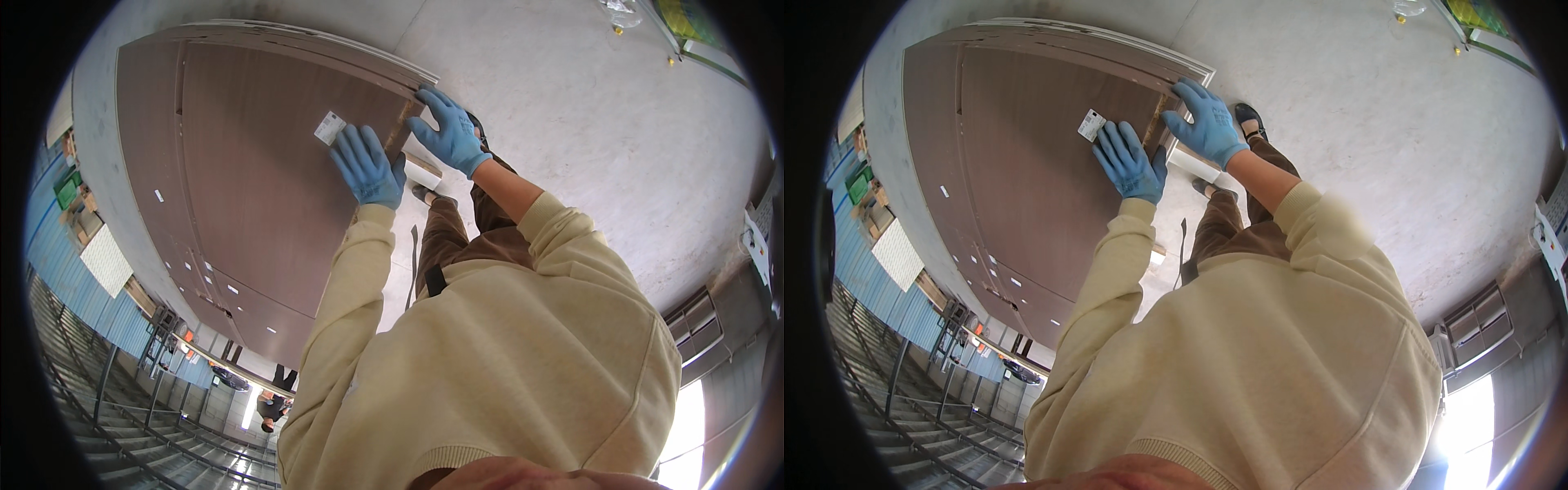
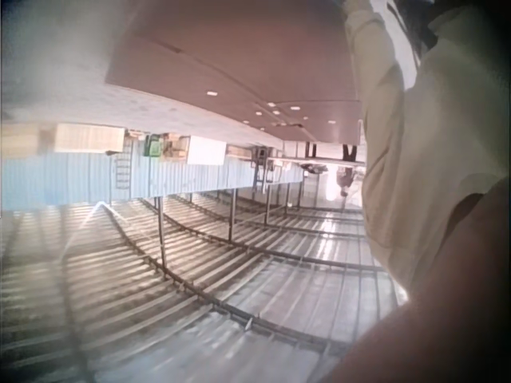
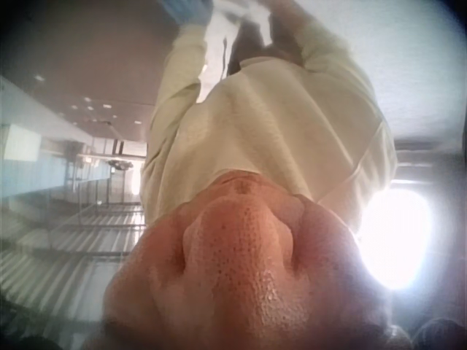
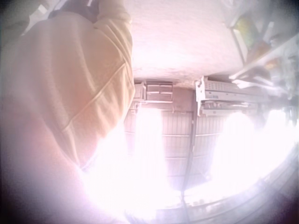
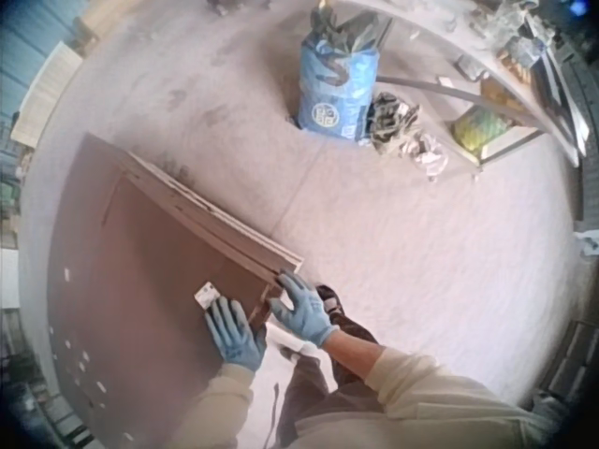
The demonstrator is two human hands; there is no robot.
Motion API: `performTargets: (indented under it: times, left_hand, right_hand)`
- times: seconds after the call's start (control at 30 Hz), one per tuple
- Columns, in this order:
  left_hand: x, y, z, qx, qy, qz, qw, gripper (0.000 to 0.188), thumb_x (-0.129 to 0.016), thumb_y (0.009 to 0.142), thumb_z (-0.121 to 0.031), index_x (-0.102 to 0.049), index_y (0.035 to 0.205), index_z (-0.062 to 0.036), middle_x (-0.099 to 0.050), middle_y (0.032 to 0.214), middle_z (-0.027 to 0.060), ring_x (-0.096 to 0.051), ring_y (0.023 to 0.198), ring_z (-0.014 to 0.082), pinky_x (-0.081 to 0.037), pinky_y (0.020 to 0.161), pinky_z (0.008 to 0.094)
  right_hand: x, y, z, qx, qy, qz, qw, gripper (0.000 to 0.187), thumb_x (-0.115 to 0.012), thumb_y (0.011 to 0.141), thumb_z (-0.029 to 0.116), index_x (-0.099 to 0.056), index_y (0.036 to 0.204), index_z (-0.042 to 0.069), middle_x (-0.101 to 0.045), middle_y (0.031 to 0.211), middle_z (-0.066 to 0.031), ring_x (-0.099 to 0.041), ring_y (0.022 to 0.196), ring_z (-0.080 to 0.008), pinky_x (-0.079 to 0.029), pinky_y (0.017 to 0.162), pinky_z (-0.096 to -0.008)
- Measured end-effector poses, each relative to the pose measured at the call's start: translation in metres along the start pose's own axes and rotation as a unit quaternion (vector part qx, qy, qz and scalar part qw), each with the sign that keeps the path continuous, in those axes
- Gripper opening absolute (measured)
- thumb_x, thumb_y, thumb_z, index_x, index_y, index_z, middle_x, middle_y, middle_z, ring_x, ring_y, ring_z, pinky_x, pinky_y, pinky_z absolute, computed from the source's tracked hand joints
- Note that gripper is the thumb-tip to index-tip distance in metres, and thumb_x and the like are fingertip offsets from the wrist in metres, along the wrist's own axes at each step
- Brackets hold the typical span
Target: The person repeatedly picks up large brown boards from a table, carries them across the workshop floor, and places them onto a growing stack. The person handles each board with both hands and aligns it with the stack before setting it down.
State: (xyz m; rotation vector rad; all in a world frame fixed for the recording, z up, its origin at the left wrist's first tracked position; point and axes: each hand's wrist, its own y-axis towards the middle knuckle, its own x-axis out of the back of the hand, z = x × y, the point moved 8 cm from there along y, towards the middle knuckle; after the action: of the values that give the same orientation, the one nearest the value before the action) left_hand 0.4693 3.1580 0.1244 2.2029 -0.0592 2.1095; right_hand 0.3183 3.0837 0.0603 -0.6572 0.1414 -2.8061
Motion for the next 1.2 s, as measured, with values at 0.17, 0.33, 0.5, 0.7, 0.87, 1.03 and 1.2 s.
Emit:
performTargets:
  times: [0.17, 0.33, 0.5, 0.7, 0.87, 1.03, 1.2]
  left_hand:
    - [-0.002, 0.002, 0.001, 0.002, 0.001, 0.002, 1.0, 0.083, -0.058, 0.098, -0.048, -0.033, 0.155, 0.0058, -0.033, 0.158, 0.0323, -0.037, 0.143, 0.0542, -0.027, 0.115, 0.0689]
    - [-0.002, 0.002, 0.002, 0.0, -0.006, -0.006, 1.0, 0.084, -0.06, 0.097, -0.048, -0.031, 0.155, 0.0062, -0.032, 0.158, 0.0328, -0.036, 0.144, 0.0549, -0.026, 0.116, 0.0702]
    - [-0.003, 0.002, 0.005, 0.001, -0.005, -0.008, 1.0, 0.085, -0.06, 0.097, -0.049, -0.031, 0.155, 0.0064, -0.031, 0.159, 0.0333, -0.035, 0.144, 0.0555, -0.025, 0.116, 0.071]
    - [-0.003, -0.001, 0.01, 0.011, -0.021, 0.015, 1.0, 0.085, -0.06, 0.097, -0.048, -0.031, 0.155, 0.0066, -0.033, 0.157, 0.0348, -0.034, 0.144, 0.0562, -0.023, 0.117, 0.0705]
    - [-0.002, -0.001, 0.012, 0.019, -0.031, 0.018, 0.999, 0.087, -0.065, 0.093, -0.047, -0.033, 0.154, 0.0068, -0.034, 0.157, 0.0342, -0.033, 0.146, 0.0547, -0.022, 0.118, 0.0705]
    - [0.001, -0.006, 0.021, 0.051, -0.054, 0.03, 0.997, 0.088, -0.072, 0.085, -0.046, -0.042, 0.15, 0.0059, -0.035, 0.158, 0.0317, -0.028, 0.149, 0.0529, -0.018, 0.12, 0.0702]
    - [0.016, -0.011, 0.035, 0.079, -0.11, 0.046, 0.99, 0.086, -0.072, 0.083, -0.047, -0.046, 0.148, 0.0028, -0.037, 0.158, 0.0291, -0.028, 0.151, 0.0488, -0.019, 0.121, 0.068]
  right_hand:
    - [0.005, 0.003, 0.011, 0.041, -0.043, 0.003, 0.998, 0.056, -0.069, 0.092, 0.037, -0.059, 0.136, 0.002, -0.057, 0.143, -0.0227, -0.055, 0.13, -0.0415, -0.043, 0.11, -0.0484]
    - [0.006, 0.005, 0.013, 0.035, -0.052, 0.018, 0.998, 0.057, -0.069, 0.093, 0.037, -0.058, 0.136, 0.002, -0.057, 0.143, -0.0234, -0.054, 0.131, -0.042, -0.042, 0.11, -0.0488]
    - [0.006, 0.007, 0.013, 0.049, -0.044, 0.024, 0.998, 0.057, -0.069, 0.092, 0.037, -0.058, 0.136, 0.002, -0.057, 0.143, -0.0236, -0.054, 0.131, -0.0422, -0.043, 0.11, -0.0494]
    - [0.003, 0.012, 0.014, 0.035, -0.017, 0.019, 0.999, 0.054, -0.071, 0.089, 0.033, -0.061, 0.133, 0.004, -0.058, 0.143, -0.0212, -0.055, 0.131, -0.0416, -0.043, 0.109, -0.0495]
    - [0.007, 0.03, 0.02, 0.057, -0.026, 0.024, 0.998, 0.055, -0.072, 0.088, 0.033, -0.062, 0.133, 0.003, -0.058, 0.144, -0.0208, -0.055, 0.131, -0.0413, -0.042, 0.111, -0.0484]
    - [0.003, 0.058, 0.051, 0.154, -0.022, 0.037, 0.987, 0.057, -0.073, 0.089, 0.033, -0.061, 0.132, -0.002, -0.059, 0.141, -0.0247, -0.057, 0.128, -0.0424, -0.044, 0.109, -0.0486]
    - [-0.02, 0.07, 0.096, 0.248, -0.132, 0.029, 0.959, 0.055, -0.073, 0.09, 0.033, -0.062, 0.131, -0.002, -0.06, 0.14, -0.0233, -0.057, 0.129, -0.0413, -0.044, 0.108, -0.0488]
